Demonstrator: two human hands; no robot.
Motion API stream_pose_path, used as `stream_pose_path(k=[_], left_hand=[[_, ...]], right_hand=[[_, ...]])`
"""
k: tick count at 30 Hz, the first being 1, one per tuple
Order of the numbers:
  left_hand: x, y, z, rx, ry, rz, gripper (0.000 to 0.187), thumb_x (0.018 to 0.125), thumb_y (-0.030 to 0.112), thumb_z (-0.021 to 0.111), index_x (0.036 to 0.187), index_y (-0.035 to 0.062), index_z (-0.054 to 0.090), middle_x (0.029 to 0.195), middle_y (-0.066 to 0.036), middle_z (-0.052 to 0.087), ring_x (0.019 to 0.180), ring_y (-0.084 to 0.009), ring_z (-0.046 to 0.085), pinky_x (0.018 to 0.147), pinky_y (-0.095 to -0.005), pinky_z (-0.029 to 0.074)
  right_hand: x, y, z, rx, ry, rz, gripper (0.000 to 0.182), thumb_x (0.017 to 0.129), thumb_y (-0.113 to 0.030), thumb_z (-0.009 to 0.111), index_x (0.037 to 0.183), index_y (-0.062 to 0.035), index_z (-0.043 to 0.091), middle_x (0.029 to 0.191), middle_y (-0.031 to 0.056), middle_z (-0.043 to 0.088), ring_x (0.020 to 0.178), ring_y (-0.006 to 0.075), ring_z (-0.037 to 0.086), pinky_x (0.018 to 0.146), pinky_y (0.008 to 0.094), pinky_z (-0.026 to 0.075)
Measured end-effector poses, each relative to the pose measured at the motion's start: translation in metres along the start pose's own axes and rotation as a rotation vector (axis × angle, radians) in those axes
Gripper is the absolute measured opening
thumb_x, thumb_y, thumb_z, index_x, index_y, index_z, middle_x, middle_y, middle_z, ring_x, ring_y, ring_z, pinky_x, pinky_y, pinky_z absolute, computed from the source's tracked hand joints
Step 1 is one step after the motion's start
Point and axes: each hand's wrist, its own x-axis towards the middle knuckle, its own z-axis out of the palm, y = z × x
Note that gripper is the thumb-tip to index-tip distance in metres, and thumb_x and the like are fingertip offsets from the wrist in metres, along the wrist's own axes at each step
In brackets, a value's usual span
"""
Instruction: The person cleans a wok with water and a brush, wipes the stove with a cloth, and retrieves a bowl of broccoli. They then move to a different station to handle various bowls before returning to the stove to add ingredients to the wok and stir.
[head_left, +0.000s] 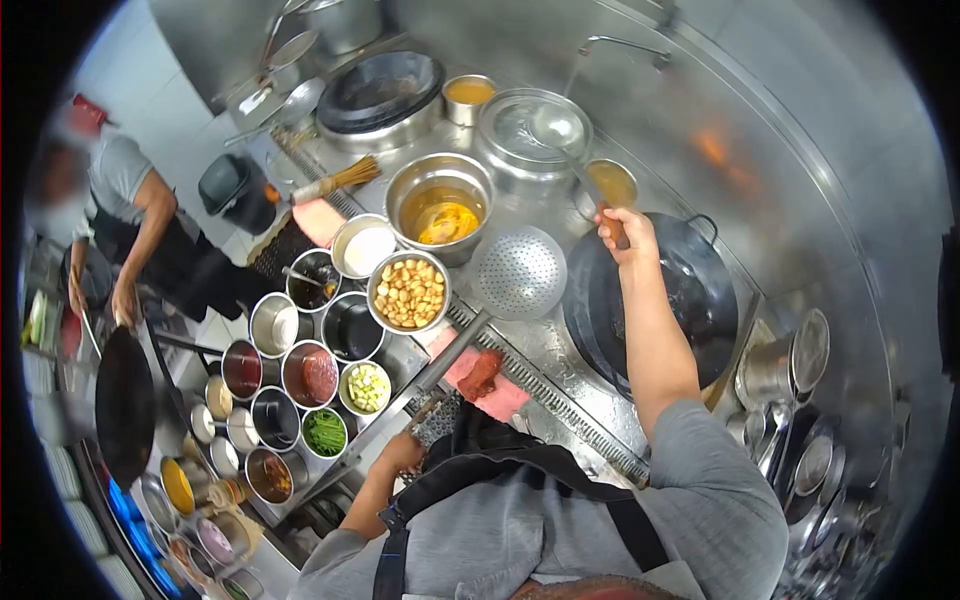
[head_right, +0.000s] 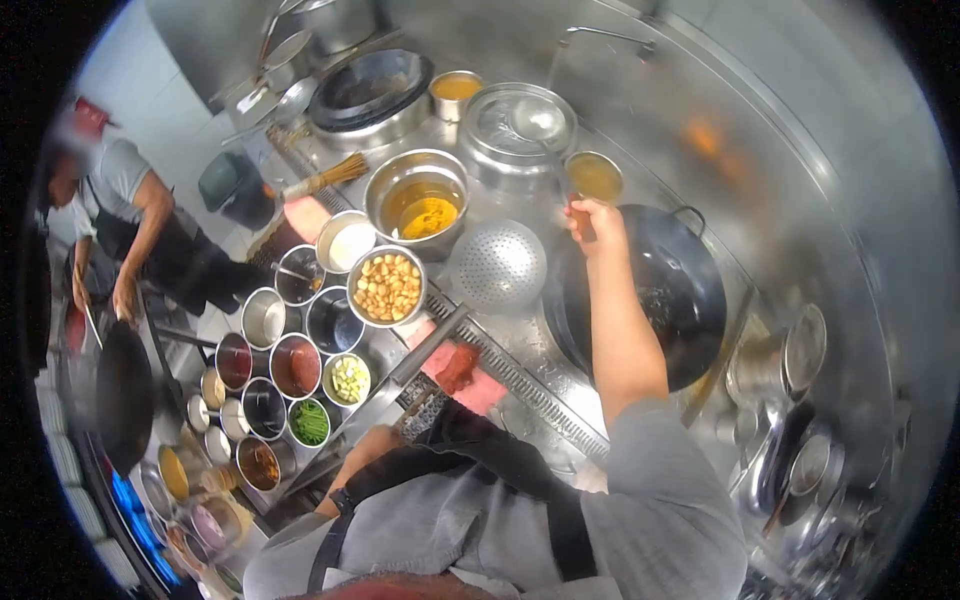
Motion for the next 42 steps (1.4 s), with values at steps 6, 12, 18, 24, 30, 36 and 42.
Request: stream_pose_path(k=[6, 12, 18, 24, 30, 36, 42], left_hand=[[0.024, 0.212, -0.125, -0.181, 0.357, 0.608, 0.016, 0.084, 0.017, 0.057, 0.08, 0.0029, 0.062, 0.074, -0.02, 0.062, 0.072, -0.0386, 0.061, 0.063, -0.0466, 0.048], [0.072, 0.376, -0.085, -0.124, 0.512, 1.242, 0.02, 0.081, 0.014, 0.058, 0.091, -0.0022, 0.065, 0.091, -0.017, 0.065, 0.087, -0.0357, 0.061, 0.084, -0.044, 0.048], [0.104, 0.389, -0.033, 0.301, 0.551, 1.061, 0.023, 0.083, 0.023, 0.057, 0.072, 0.0039, 0.066, 0.075, -0.015, 0.065, 0.073, -0.0325, 0.062, 0.074, -0.0423, 0.048], [0.113, 0.386, -0.031, 0.268, 0.534, 0.975, 0.021, 0.082, 0.02, 0.059, 0.079, 0.0008, 0.067, 0.077, -0.016, 0.065, 0.076, -0.0351, 0.062, 0.077, -0.0439, 0.048], [0.033, 0.392, 0.005, -0.227, 0.681, 1.004, 0.031, 0.084, 0.02, 0.061, 0.107, -0.0002, 0.061, 0.113, -0.017, 0.059, 0.103, -0.0315, 0.058, 0.087, -0.0434, 0.046], [0.026, 0.39, -0.027, -1.413, -0.512, 0.141, 0.025, 0.083, 0.012, 0.056, 0.104, -0.0002, 0.054, 0.09, -0.01, 0.06, 0.083, -0.0198, 0.059, 0.072, -0.0332, 0.049], [0.016, 0.347, -0.129, -0.643, 0.18, 0.07, 0.015, 0.074, 0.005, 0.057, 0.087, -0.0015, 0.053, 0.064, -0.007, 0.052, 0.047, -0.0174, 0.051, 0.038, -0.032, 0.042]], right_hand=[[-0.135, -0.033, -0.066, 0.068, 0.013, -0.064, 0.037, 0.076, -0.006, 0.06, 0.109, 0.0087, 0.054, 0.082, 0.0165, 0.06, 0.051, 0.0172, 0.051, 0.032, 0.0223, 0.034], [-0.263, -0.027, -0.142, -0.055, 0.012, -0.066, 0.042, 0.077, -0.01, 0.059, 0.116, 0.0024, 0.052, 0.084, 0.0095, 0.06, 0.054, 0.0127, 0.052, 0.037, 0.0236, 0.034], [-0.33, 0.012, -0.219, -0.182, 0.197, -0.012, 0.048, 0.073, -0.006, 0.062, 0.119, 0.0022, 0.052, 0.076, 0.0076, 0.062, 0.053, 0.0122, 0.051, 0.041, 0.025, 0.036], [-0.377, 0.048, -0.248, -1.44, 0.429, -0.351, 0.051, 0.074, -0.007, 0.055, 0.125, 0.001, 0.049, 0.082, 0.0249, 0.061, 0.08, 0.0426, 0.062, 0.072, 0.0464, 0.05], [-0.37, 0.104, -0.222, -1.189, 0.323, -0.246, 0.04, 0.085, -0.013, 0.047, 0.124, -0.0024, 0.048, 0.097, 0.0249, 0.062, 0.093, 0.0401, 0.06, 0.081, 0.0487, 0.048], [-0.377, 0.099, -0.165, -0.771, 0.084, -0.609, 0.028, 0.089, -0.021, 0.054, 0.11, -0.0041, 0.062, 0.107, 0.0189, 0.063, 0.099, 0.0361, 0.059, 0.087, 0.0404, 0.047], [-0.402, 0.163, -0.274, -0.685, 0.609, -0.185, 0.031, 0.085, -0.019, 0.061, 0.11, 0.0002, 0.064, 0.095, 0.0188, 0.067, 0.077, 0.0193, 0.065, 0.068, 0.0308, 0.05]])
